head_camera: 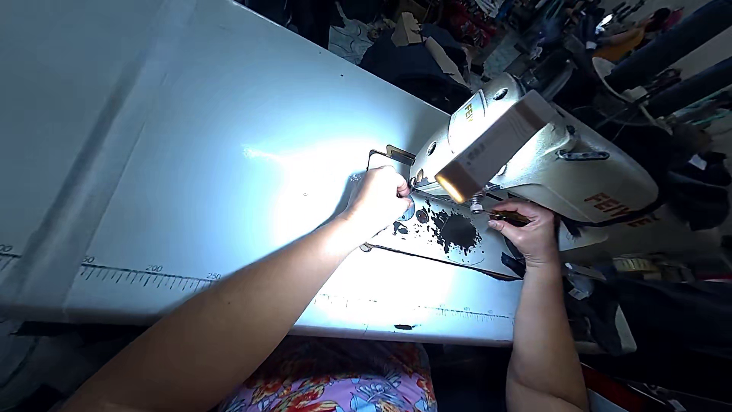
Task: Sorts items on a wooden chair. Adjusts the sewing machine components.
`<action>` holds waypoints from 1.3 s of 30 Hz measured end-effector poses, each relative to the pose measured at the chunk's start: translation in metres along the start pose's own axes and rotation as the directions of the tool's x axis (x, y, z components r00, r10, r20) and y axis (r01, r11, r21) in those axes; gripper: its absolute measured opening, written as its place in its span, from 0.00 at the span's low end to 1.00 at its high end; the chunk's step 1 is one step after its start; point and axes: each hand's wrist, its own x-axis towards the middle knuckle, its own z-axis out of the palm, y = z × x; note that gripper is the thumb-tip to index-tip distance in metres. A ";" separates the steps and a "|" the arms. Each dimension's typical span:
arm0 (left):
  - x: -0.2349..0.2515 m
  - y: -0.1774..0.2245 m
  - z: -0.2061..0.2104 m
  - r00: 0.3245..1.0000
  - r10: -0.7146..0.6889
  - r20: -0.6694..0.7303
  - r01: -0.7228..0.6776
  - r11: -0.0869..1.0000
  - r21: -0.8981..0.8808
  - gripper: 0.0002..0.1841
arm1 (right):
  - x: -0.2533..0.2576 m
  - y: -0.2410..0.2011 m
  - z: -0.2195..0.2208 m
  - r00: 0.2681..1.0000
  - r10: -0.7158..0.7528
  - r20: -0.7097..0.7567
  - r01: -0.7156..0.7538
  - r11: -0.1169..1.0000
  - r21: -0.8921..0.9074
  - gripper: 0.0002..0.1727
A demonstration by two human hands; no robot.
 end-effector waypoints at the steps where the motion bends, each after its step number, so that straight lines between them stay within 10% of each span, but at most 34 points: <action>1: 0.001 -0.002 0.003 1.000 0.004 -0.022 -0.004 1.000 0.001 0.06 | 0.000 0.000 0.000 1.000 -0.006 -0.005 0.006 1.000 -0.008 0.16; 39: 0.003 -0.002 -0.006 0.998 0.049 -0.041 -0.051 0.996 -0.072 0.07 | -0.002 0.003 0.014 0.986 -0.098 -0.137 0.105 0.993 0.050 0.13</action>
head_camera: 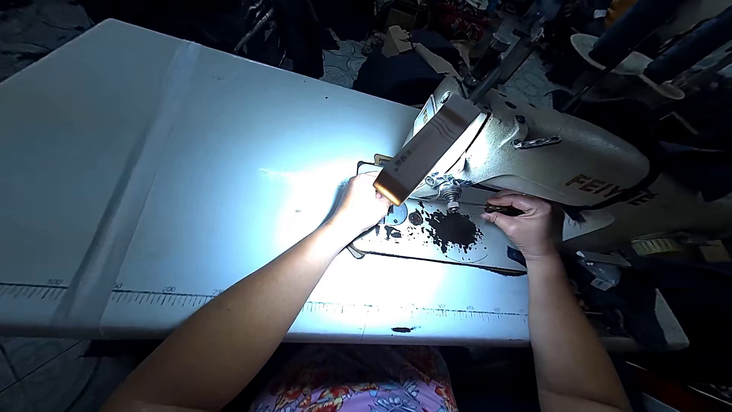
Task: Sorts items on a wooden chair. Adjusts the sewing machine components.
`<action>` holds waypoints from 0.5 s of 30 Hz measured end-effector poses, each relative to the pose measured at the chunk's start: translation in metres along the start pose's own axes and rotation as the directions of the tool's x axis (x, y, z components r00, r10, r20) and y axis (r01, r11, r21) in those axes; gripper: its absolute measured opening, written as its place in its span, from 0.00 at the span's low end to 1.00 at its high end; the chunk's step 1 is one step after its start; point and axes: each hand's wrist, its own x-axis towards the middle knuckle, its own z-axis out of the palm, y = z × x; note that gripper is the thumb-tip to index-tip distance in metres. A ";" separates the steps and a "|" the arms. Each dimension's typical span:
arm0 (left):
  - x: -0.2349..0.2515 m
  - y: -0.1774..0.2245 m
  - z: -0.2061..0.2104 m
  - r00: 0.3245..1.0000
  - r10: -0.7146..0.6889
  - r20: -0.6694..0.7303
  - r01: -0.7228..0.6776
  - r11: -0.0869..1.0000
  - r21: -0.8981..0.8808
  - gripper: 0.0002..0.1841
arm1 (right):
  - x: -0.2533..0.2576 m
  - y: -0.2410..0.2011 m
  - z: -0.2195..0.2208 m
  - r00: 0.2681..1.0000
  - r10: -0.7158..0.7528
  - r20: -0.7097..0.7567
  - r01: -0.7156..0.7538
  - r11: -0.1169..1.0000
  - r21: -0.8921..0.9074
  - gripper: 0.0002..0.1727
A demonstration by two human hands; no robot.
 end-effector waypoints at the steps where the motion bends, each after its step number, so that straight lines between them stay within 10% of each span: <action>1: 0.001 0.000 -0.002 1.000 -0.004 0.029 0.004 1.000 -0.008 0.06 | 0.000 -0.001 -0.001 1.000 0.006 0.006 -0.006 1.000 -0.008 0.13; 15: 0.005 -0.004 -0.001 0.998 0.030 0.048 -0.031 0.999 0.020 0.08 | 0.005 -0.014 -0.002 1.000 0.018 -0.008 -0.019 0.997 -0.081 0.16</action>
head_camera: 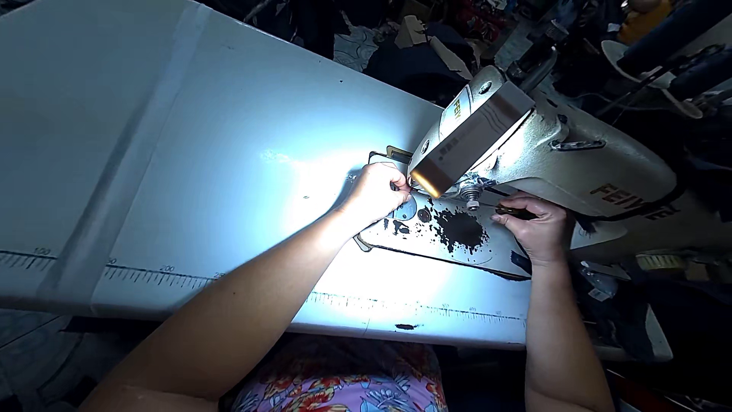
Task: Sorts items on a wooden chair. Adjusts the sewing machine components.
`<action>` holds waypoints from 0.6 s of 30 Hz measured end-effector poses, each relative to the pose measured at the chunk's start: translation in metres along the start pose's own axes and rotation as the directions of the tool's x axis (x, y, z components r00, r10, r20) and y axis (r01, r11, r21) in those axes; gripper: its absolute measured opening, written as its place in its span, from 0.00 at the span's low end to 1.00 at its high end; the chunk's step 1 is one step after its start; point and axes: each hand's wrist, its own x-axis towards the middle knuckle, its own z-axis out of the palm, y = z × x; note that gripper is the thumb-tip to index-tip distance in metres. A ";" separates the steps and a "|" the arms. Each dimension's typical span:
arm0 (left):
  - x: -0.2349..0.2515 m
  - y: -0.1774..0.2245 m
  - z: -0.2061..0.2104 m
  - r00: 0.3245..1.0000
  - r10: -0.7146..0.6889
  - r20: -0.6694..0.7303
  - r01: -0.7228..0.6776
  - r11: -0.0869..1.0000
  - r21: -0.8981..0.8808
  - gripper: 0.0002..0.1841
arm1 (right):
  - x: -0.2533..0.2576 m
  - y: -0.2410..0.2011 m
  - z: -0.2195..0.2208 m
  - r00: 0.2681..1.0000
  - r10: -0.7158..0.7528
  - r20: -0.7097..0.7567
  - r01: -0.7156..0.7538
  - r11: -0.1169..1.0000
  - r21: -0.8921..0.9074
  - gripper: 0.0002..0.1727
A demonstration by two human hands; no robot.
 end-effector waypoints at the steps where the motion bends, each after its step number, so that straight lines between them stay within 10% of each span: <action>1: 0.000 -0.001 0.001 1.000 0.014 -0.010 -0.014 1.000 0.005 0.08 | 0.000 0.001 0.000 1.000 -0.003 0.000 0.003 1.000 0.000 0.16; 18: -0.002 -0.016 0.008 0.984 0.160 -0.076 -0.163 0.986 -0.029 0.07 | 0.000 0.010 0.002 0.999 0.036 0.030 -0.037 0.998 0.045 0.17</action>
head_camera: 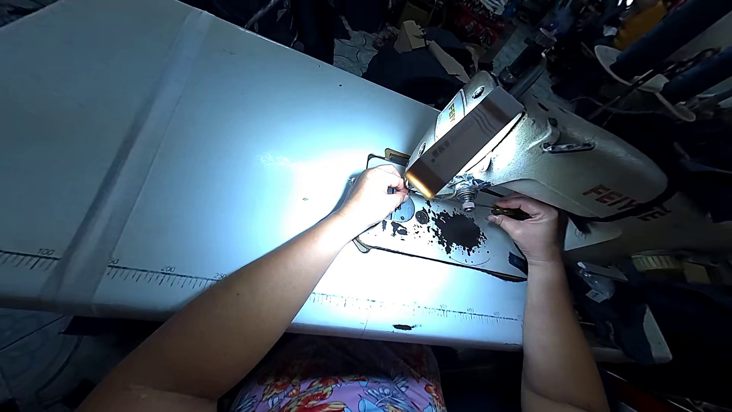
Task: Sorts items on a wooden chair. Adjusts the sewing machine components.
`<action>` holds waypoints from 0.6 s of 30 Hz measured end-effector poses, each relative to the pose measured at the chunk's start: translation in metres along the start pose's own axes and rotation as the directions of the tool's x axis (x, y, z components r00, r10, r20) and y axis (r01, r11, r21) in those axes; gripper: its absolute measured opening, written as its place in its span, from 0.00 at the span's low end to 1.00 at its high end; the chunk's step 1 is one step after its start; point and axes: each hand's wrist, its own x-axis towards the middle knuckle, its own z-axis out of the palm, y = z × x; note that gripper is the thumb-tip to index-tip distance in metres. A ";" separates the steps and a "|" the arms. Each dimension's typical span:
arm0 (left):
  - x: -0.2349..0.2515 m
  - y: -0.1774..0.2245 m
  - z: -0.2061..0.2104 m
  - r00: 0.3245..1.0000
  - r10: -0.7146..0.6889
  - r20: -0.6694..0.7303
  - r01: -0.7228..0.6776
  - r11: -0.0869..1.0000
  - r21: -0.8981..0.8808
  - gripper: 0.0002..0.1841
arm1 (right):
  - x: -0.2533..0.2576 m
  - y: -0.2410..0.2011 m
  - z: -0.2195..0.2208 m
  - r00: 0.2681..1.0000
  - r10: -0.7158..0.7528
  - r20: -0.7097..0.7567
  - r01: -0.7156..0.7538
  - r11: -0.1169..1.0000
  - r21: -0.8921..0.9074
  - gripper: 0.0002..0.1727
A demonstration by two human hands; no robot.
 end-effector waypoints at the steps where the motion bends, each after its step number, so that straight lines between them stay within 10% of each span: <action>1: 0.000 0.000 0.000 1.000 0.002 0.003 -0.002 1.000 0.001 0.08 | 0.000 0.000 0.001 1.000 0.002 -0.002 -0.002 1.000 0.001 0.17; 18: 0.000 0.001 -0.001 1.000 0.007 -0.007 -0.007 1.000 0.003 0.08 | -0.003 0.008 0.004 0.996 -0.056 -0.065 0.052 0.997 -0.065 0.16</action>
